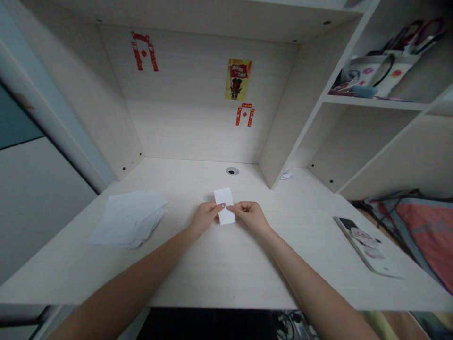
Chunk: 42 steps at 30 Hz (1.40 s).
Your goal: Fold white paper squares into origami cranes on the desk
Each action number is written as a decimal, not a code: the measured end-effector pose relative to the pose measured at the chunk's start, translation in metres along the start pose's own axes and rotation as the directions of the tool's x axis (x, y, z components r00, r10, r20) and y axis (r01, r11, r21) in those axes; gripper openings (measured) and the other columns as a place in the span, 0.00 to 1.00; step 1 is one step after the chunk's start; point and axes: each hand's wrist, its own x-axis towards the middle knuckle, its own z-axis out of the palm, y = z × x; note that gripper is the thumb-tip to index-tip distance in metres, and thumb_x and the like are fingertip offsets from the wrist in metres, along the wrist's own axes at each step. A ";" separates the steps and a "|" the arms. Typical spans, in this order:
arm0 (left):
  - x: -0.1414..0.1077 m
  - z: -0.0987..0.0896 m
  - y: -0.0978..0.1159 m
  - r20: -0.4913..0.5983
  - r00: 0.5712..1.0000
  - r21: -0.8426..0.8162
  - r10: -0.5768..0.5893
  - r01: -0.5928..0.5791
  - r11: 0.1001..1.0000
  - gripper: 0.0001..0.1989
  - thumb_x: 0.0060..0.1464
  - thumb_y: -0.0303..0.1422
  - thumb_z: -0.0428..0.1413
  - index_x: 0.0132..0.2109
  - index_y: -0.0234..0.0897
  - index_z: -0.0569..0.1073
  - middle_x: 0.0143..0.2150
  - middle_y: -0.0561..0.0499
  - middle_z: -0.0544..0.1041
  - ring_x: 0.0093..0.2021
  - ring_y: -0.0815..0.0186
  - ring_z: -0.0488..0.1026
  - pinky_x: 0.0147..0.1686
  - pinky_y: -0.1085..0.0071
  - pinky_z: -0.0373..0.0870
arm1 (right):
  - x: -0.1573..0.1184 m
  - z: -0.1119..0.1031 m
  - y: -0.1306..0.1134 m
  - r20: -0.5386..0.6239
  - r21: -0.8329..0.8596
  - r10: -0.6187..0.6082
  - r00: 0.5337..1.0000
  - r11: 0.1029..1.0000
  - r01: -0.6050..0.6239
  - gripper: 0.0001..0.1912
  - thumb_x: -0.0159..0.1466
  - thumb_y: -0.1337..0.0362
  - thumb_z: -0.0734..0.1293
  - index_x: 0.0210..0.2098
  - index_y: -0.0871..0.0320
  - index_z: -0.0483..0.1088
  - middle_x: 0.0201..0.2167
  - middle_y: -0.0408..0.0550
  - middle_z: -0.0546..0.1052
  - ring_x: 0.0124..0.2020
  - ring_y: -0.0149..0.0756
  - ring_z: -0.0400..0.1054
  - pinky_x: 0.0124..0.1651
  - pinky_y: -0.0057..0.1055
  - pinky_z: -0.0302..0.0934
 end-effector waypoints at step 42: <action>-0.007 -0.003 0.010 -0.112 0.990 0.094 0.086 -0.075 0.993 0.21 0.47 0.47 0.55 0.21 0.32 0.71 0.19 0.53 0.69 0.22 0.70 0.63 0.25 0.74 0.58 | 0.003 0.002 0.001 0.075 0.112 0.036 0.997 0.993 -0.044 0.21 0.53 0.47 0.67 0.19 0.60 0.67 0.16 0.41 0.66 0.19 0.27 0.55 0.25 0.27 0.49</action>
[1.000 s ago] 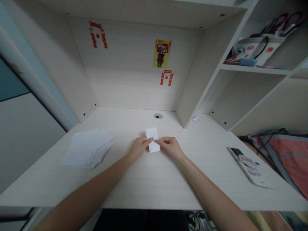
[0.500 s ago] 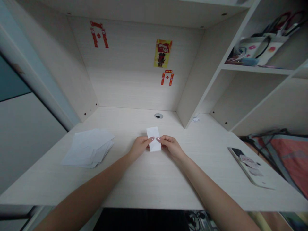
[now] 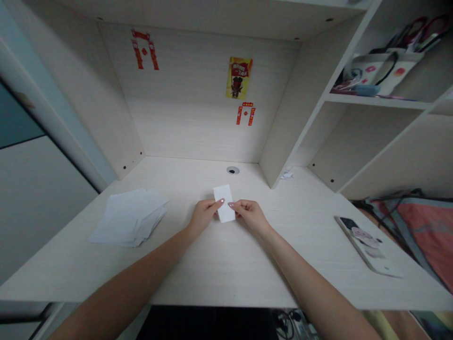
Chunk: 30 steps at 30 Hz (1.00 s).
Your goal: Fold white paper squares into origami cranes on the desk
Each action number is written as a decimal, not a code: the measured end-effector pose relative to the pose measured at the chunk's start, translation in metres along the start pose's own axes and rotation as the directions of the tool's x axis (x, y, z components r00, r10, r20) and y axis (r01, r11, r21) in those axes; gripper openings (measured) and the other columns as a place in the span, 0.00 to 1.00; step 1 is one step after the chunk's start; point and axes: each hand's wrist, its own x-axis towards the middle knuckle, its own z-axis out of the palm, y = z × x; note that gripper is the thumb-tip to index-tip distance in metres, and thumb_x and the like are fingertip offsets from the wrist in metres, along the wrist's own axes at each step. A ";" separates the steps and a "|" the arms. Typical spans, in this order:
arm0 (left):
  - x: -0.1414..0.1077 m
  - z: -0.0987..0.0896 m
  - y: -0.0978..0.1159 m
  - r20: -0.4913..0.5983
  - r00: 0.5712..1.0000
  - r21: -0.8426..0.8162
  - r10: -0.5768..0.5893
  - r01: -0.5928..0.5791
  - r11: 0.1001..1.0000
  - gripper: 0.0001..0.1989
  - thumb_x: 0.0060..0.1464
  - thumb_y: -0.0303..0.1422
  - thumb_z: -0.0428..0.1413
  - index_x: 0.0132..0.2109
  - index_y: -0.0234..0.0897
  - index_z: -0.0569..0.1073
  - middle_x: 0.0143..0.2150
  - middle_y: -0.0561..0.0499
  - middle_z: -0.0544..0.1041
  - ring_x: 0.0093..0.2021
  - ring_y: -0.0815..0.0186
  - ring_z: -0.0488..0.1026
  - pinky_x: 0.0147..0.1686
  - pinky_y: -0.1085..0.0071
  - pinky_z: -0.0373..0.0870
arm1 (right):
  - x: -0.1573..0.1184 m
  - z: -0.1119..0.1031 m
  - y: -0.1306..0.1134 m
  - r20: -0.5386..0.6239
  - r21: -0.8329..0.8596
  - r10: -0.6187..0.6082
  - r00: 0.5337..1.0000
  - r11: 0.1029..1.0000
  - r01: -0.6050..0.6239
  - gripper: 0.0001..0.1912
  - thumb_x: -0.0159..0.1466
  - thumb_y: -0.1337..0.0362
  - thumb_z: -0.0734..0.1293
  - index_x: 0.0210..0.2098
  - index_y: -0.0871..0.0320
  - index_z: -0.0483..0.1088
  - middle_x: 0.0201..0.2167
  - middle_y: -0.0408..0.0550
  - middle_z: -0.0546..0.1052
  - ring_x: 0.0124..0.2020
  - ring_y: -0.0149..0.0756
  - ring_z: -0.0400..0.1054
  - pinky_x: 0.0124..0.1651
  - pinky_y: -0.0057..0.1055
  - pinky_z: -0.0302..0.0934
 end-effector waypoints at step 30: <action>0.017 -0.028 0.017 -0.400 0.908 -0.395 -0.123 -0.050 0.917 0.23 0.42 0.44 0.61 0.41 0.29 0.76 0.40 0.42 0.78 0.33 0.66 0.74 0.31 0.73 0.67 | -0.015 0.012 0.004 0.194 -0.358 -0.153 0.969 0.909 0.215 0.18 0.59 0.51 0.63 0.21 0.57 0.70 0.18 0.42 0.68 0.21 0.29 0.57 0.26 0.26 0.50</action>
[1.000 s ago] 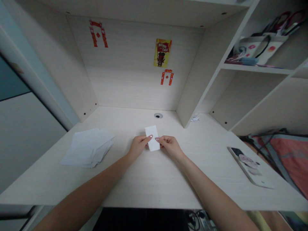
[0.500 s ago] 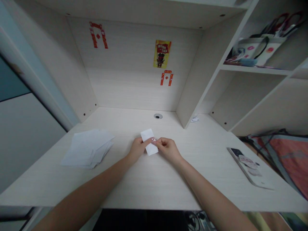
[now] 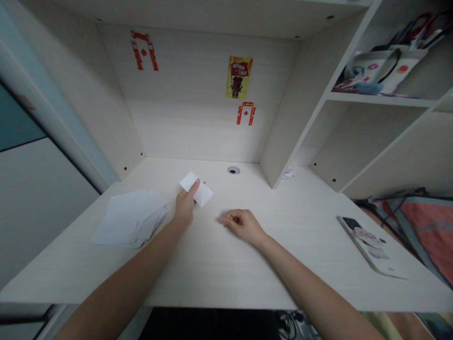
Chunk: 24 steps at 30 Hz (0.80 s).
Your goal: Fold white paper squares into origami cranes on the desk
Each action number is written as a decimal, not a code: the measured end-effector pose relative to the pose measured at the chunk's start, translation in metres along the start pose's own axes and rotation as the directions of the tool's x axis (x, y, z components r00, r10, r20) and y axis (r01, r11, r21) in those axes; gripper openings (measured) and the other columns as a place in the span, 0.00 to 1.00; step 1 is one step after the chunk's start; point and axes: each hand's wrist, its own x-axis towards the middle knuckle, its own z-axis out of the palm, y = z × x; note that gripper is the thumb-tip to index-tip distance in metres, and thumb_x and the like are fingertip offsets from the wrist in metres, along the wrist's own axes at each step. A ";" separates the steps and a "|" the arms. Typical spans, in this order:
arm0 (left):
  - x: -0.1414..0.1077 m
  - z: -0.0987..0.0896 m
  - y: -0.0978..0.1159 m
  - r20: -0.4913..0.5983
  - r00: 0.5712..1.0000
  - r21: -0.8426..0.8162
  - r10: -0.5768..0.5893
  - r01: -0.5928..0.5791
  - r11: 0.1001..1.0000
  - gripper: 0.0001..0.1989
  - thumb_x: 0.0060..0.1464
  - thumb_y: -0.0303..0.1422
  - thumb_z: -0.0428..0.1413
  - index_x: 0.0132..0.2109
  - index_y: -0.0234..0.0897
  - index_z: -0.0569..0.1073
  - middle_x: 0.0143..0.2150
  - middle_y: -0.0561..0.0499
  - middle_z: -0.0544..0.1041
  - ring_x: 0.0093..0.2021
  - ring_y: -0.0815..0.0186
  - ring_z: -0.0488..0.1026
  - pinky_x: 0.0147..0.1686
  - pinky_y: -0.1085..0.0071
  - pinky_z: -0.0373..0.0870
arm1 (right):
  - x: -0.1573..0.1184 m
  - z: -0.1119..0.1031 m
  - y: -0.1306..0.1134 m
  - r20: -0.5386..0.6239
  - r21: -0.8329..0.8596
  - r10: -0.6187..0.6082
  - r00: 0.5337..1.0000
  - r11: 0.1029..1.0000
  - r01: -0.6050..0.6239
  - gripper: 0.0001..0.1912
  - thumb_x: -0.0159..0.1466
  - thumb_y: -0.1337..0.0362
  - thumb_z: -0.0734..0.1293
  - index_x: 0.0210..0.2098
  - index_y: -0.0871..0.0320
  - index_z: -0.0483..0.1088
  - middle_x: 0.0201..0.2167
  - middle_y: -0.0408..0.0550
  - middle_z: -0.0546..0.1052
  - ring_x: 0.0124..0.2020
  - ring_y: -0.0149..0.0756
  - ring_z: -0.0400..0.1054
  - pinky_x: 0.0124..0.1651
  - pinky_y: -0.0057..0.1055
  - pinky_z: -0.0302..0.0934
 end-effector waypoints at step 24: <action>-0.028 0.013 -0.030 0.551 0.798 0.438 -0.245 -0.027 0.898 0.14 0.46 0.37 0.59 0.36 0.29 0.76 0.30 0.45 0.79 0.27 0.66 0.75 0.32 0.70 0.70 | 0.013 -0.013 0.002 -0.206 0.554 0.304 0.930 0.820 -0.145 0.13 0.48 0.54 0.72 0.24 0.59 0.75 0.18 0.41 0.70 0.19 0.26 0.54 0.25 0.28 0.47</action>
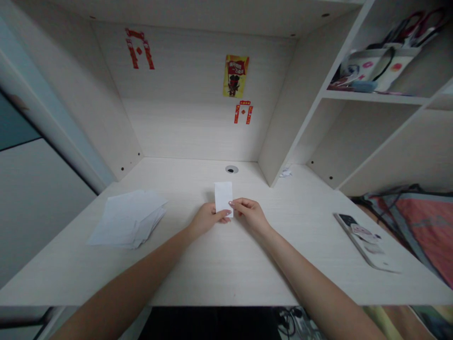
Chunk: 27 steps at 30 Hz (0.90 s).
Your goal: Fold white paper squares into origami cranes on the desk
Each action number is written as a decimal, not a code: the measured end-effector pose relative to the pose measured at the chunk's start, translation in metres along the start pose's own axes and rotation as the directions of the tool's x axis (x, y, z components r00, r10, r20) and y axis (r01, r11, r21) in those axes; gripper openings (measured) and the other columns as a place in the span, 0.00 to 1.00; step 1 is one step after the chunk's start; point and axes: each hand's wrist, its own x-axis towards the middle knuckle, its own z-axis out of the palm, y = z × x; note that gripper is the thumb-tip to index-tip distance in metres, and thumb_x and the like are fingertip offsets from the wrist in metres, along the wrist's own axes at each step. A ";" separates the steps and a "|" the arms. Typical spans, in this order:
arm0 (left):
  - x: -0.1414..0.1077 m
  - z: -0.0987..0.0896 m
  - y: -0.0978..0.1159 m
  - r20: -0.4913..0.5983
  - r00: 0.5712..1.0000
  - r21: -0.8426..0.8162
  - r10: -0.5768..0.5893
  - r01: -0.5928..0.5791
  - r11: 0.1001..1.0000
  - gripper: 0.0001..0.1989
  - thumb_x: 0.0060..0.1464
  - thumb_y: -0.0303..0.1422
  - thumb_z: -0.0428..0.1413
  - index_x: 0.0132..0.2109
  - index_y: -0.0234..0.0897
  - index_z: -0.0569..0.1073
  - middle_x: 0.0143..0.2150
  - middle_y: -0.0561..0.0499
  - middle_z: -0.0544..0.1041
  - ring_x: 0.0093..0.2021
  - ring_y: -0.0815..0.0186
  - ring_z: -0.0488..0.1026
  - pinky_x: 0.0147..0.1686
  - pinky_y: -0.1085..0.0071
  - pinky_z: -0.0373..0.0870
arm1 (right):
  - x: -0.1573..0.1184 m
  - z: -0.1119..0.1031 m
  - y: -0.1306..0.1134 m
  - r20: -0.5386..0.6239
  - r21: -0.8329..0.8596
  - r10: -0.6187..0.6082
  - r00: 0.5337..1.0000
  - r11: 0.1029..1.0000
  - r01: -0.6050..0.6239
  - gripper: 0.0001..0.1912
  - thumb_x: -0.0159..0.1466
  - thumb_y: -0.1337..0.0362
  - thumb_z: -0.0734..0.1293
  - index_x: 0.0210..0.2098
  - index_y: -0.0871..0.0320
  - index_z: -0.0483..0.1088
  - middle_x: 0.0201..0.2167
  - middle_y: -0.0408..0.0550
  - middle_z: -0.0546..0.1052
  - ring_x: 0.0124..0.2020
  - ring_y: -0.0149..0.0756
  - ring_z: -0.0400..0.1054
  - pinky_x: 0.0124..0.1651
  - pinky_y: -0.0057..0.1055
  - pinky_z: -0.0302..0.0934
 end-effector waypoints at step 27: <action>0.002 -0.001 -0.011 0.161 0.986 0.197 -0.039 0.007 0.980 0.16 0.47 0.41 0.57 0.33 0.29 0.74 0.28 0.43 0.79 0.27 0.64 0.75 0.29 0.72 0.69 | 0.015 -0.029 -0.010 -0.281 0.208 0.012 0.960 0.977 0.049 0.17 0.52 0.51 0.69 0.34 0.57 0.75 0.26 0.43 0.71 0.23 0.27 0.59 0.26 0.26 0.54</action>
